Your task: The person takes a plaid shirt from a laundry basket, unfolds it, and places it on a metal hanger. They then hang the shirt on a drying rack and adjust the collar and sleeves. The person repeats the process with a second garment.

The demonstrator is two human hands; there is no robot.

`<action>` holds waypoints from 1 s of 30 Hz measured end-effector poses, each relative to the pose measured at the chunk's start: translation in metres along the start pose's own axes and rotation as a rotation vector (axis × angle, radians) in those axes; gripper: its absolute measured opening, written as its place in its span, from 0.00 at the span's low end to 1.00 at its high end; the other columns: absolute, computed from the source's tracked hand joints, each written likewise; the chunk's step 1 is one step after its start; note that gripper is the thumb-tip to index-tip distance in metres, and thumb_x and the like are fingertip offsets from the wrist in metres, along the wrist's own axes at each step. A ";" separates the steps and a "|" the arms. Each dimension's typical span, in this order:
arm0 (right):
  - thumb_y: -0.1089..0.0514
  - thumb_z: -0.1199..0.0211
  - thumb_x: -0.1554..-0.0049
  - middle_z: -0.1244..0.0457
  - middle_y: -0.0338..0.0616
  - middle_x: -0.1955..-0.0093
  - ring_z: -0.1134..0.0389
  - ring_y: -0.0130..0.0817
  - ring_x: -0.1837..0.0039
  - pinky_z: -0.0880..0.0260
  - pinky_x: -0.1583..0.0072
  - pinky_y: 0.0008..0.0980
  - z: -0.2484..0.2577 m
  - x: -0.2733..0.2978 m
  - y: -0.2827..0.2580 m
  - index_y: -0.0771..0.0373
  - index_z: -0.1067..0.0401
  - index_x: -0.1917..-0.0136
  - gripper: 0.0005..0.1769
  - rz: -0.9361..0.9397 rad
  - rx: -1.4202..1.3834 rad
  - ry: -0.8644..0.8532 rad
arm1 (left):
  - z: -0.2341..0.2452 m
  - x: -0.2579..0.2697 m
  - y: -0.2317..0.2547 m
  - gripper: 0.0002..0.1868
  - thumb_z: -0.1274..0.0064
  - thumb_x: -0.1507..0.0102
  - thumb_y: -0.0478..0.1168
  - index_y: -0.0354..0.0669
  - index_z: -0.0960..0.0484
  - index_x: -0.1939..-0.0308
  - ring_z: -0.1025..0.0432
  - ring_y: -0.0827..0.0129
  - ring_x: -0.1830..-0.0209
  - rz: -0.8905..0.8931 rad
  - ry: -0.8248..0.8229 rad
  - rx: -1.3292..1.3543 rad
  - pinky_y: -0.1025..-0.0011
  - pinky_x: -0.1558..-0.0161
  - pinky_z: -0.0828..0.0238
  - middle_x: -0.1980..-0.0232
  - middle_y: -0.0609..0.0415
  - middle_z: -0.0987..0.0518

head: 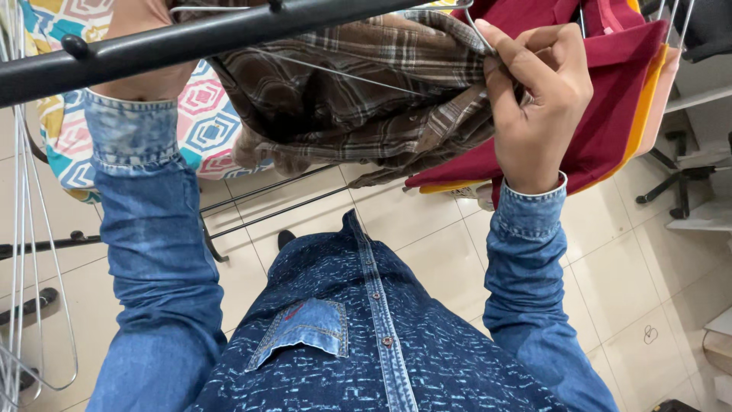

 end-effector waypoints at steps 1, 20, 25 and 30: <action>0.75 0.33 0.39 0.42 0.44 0.48 0.38 0.31 0.49 0.36 0.49 0.29 0.000 0.000 0.000 0.62 0.21 0.34 0.21 -0.015 -0.009 -0.011 | -0.002 0.000 0.005 0.10 0.49 0.23 0.37 0.31 0.28 0.50 0.36 0.61 0.63 -0.012 -0.003 0.004 0.65 0.60 0.39 0.60 0.47 0.30; 0.75 0.33 0.38 0.45 0.43 0.50 0.40 0.32 0.48 0.38 0.47 0.30 0.005 0.006 0.017 0.61 0.22 0.32 0.22 0.006 0.007 -0.014 | 0.001 0.002 0.054 0.15 0.40 0.28 0.38 0.35 0.30 0.60 0.37 0.66 0.71 -0.077 -0.244 -0.168 0.69 0.67 0.38 0.68 0.48 0.32; 0.75 0.31 0.39 0.45 0.43 0.48 0.40 0.31 0.49 0.39 0.48 0.29 0.005 0.001 0.013 0.60 0.21 0.33 0.23 0.022 0.018 -0.053 | -0.003 0.001 0.047 0.14 0.41 0.22 0.34 0.36 0.28 0.60 0.35 0.67 0.71 -0.188 -0.179 -0.374 0.70 0.65 0.35 0.68 0.51 0.30; 0.72 0.28 0.38 0.45 0.42 0.50 0.40 0.29 0.51 0.38 0.50 0.28 -0.006 0.006 0.003 0.58 0.22 0.34 0.21 0.016 -0.037 -0.091 | -0.035 0.021 0.086 0.06 0.46 0.33 0.29 0.39 0.28 0.59 0.32 0.55 0.64 -0.331 0.393 -0.480 0.60 0.58 0.36 0.63 0.49 0.29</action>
Point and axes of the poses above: each hand's wrist, its own x-axis away from the middle knuckle, its own z-axis out of the back of the hand, y = z × x, the point moved 7 cm from there along -x, towards the middle knuckle
